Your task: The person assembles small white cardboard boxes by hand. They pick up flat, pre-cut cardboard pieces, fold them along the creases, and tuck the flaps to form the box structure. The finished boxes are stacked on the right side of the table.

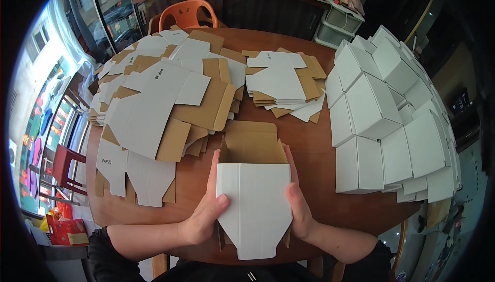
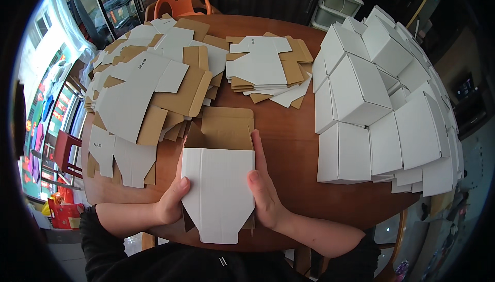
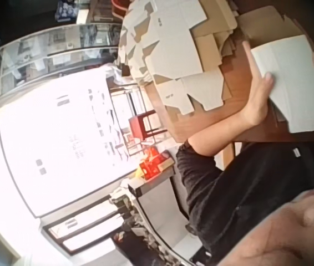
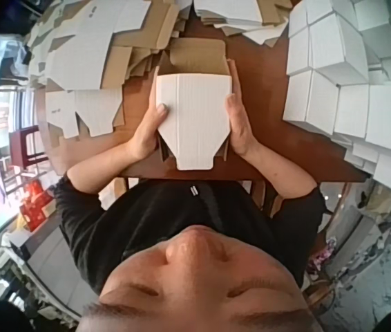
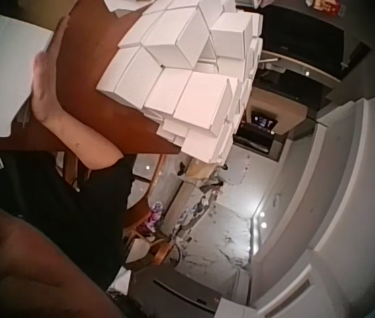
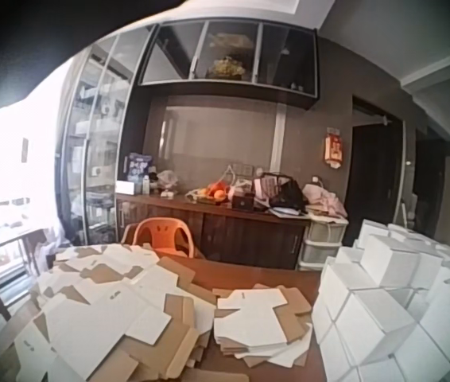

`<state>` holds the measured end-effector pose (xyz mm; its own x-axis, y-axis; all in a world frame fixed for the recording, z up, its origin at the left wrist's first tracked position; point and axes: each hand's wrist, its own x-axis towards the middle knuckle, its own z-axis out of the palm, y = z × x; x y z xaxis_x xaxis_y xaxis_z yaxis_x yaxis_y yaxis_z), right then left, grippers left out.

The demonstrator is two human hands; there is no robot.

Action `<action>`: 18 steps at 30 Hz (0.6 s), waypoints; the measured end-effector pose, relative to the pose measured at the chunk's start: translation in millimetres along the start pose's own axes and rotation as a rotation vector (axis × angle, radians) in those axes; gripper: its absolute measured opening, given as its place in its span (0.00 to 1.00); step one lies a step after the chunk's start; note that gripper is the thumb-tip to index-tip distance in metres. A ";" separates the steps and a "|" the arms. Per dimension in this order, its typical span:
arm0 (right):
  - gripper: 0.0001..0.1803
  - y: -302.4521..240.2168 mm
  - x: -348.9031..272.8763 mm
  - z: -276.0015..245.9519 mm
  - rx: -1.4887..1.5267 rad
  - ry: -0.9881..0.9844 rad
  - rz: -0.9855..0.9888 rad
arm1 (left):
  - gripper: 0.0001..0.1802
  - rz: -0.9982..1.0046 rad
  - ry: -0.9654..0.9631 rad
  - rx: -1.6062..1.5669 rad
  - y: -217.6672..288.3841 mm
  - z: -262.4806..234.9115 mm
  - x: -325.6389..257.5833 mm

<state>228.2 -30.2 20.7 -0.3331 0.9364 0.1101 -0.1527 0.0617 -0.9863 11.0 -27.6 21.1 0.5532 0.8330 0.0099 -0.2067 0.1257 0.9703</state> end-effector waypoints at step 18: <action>0.28 -61.2 -101.4 -37.5 -0.583 -0.089 -1.460 | 0.55 0.199 0.095 0.004 -3.7 -7.6 -2.5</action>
<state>306.1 -115.9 65.3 -0.2792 -0.0691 0.9577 -0.0202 0.9976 0.0661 4.3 -26.1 15.7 0.4230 0.8884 0.1782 -0.3007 -0.0479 0.9525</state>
